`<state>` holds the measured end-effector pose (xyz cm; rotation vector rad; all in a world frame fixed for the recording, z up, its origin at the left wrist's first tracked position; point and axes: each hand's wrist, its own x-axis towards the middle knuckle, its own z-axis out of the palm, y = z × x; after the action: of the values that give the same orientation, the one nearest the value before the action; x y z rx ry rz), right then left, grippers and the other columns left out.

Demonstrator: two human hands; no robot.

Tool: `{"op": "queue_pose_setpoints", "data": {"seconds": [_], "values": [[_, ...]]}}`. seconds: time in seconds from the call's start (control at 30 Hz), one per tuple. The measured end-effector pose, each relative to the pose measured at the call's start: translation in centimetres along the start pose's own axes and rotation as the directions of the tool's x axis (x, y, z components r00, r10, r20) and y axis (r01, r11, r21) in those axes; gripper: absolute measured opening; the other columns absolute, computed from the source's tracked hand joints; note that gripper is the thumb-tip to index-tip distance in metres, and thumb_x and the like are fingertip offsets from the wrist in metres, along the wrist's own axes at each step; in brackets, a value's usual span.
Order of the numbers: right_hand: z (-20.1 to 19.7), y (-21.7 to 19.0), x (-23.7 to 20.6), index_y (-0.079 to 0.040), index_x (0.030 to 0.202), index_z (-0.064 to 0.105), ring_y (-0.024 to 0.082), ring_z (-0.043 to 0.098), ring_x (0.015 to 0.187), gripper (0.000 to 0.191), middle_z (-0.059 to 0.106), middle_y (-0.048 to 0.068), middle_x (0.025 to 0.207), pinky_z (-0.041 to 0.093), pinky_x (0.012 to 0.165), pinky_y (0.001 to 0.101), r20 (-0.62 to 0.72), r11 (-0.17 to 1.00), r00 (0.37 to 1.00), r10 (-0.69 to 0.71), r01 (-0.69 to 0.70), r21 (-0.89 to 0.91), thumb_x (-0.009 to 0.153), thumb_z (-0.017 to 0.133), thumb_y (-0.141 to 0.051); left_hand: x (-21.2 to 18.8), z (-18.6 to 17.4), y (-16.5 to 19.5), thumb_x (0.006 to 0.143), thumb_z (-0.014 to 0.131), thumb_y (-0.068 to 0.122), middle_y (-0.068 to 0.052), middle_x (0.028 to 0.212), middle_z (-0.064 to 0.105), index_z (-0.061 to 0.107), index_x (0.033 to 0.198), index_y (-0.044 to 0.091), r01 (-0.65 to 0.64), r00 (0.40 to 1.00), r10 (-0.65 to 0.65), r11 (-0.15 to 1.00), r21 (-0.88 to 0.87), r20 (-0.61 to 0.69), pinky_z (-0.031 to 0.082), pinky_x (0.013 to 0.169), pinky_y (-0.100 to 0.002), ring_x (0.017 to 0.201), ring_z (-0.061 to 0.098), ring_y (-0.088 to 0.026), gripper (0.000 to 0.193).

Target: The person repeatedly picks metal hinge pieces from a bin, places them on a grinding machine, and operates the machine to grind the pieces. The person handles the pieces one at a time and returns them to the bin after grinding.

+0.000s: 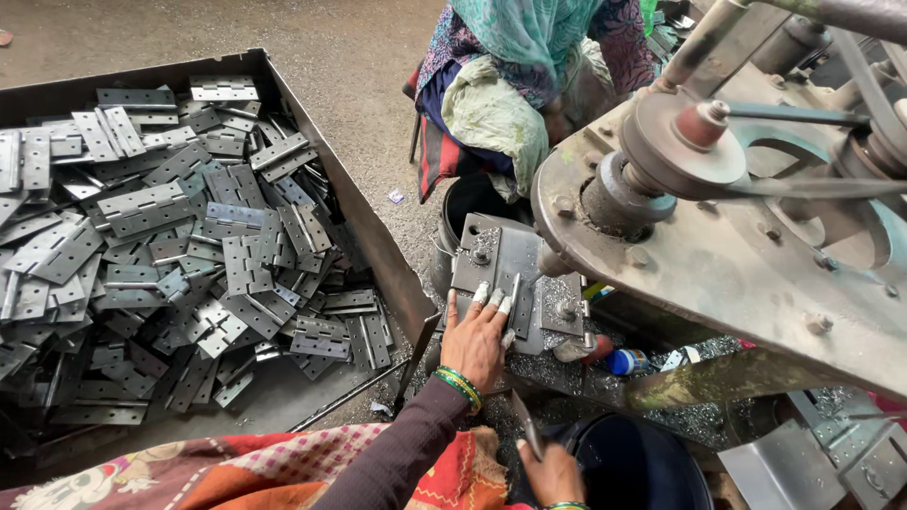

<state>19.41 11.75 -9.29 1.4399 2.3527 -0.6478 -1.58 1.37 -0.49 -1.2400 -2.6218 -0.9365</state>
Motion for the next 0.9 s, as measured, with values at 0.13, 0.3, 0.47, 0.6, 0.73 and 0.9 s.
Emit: {"op": "queue_pose_setpoints", "data": {"seconds": [0.13,0.3,0.47,0.6,0.73,0.9], "values": [[0.2,0.2,0.1,0.001,0.081,0.073,0.048,0.071,0.088,0.065,0.071,0.030,0.082,0.058,0.079,0.0513,-0.204,0.986,0.966,-0.161,0.168,0.019,0.083,0.065,-0.064,0.0,-0.1,0.0,0.091,0.062,0.020,-0.010,0.145,0.054,0.052,0.142,0.008,-0.032,0.995,0.027,0.998,-0.050,-0.098,0.005,0.121,-0.063,0.145,0.041,-0.031,0.053],[0.2,0.5,0.2,-0.003,0.088,0.073,0.045,0.073,0.089,0.060,0.072,0.028,0.084,0.058,0.079,0.0512,-0.144,0.988,0.977,-0.157,0.156,-0.021,0.083,0.066,-0.062,0.5,-0.1,-0.3,0.086,0.064,0.019,-0.009,0.147,0.054,0.052,0.143,0.008,0.000,1.000,0.000,1.000,-0.020,-0.009,0.004,0.123,-0.063,0.141,0.043,-0.030,0.059],[0.2,0.7,0.4,-0.013,0.100,0.075,0.044,0.072,0.095,0.048,0.075,0.025,0.090,0.057,0.082,0.0512,-0.055,0.989,0.988,-0.147,0.145,-0.039,0.085,0.066,-0.058,1.7,0.8,0.0,0.082,0.060,0.012,-0.009,0.144,0.057,0.055,0.137,0.008,0.017,1.000,-0.018,0.996,0.090,0.010,0.002,0.121,-0.066,0.144,0.042,-0.030,0.056],[0.1,0.9,0.5,-0.014,0.100,0.075,0.043,0.075,0.092,0.048,0.076,0.024,0.089,0.059,0.083,0.0500,-0.034,0.997,0.997,-0.071,0.070,-0.016,0.084,0.063,-0.058,2.6,0.7,0.7,0.089,0.057,0.011,-0.009,0.140,0.059,0.055,0.138,0.007,0.076,0.993,-0.082,0.995,0.065,0.084,0.001,0.123,-0.067,0.143,0.043,-0.029,0.049],[0.2,1.2,0.7,-0.001,0.090,0.070,0.044,0.073,0.087,0.066,0.072,0.027,0.084,0.059,0.079,0.0505,-0.149,0.995,0.984,-0.101,0.098,-0.028,0.084,0.064,-0.067,2.5,-0.3,1.0,0.091,0.059,0.017,-0.010,0.136,0.060,0.050,0.144,0.003,0.076,0.996,-0.076,0.997,0.006,0.053,0.001,0.124,-0.066,0.142,0.043,-0.031,0.055],[0.4,1.6,0.9,0.000,0.083,0.071,0.045,0.072,0.087,0.068,0.071,0.029,0.084,0.057,0.078,0.0518,-0.219,0.982,0.957,-0.189,0.177,-0.070,0.081,0.066,-0.068,2.6,-0.2,0.8,0.090,0.061,0.021,-0.009,0.143,0.056,0.049,0.145,0.008,0.088,0.991,-0.088,0.996,0.004,0.099,0.000,0.125,-0.065,0.141,0.043,-0.028,0.058]]}}
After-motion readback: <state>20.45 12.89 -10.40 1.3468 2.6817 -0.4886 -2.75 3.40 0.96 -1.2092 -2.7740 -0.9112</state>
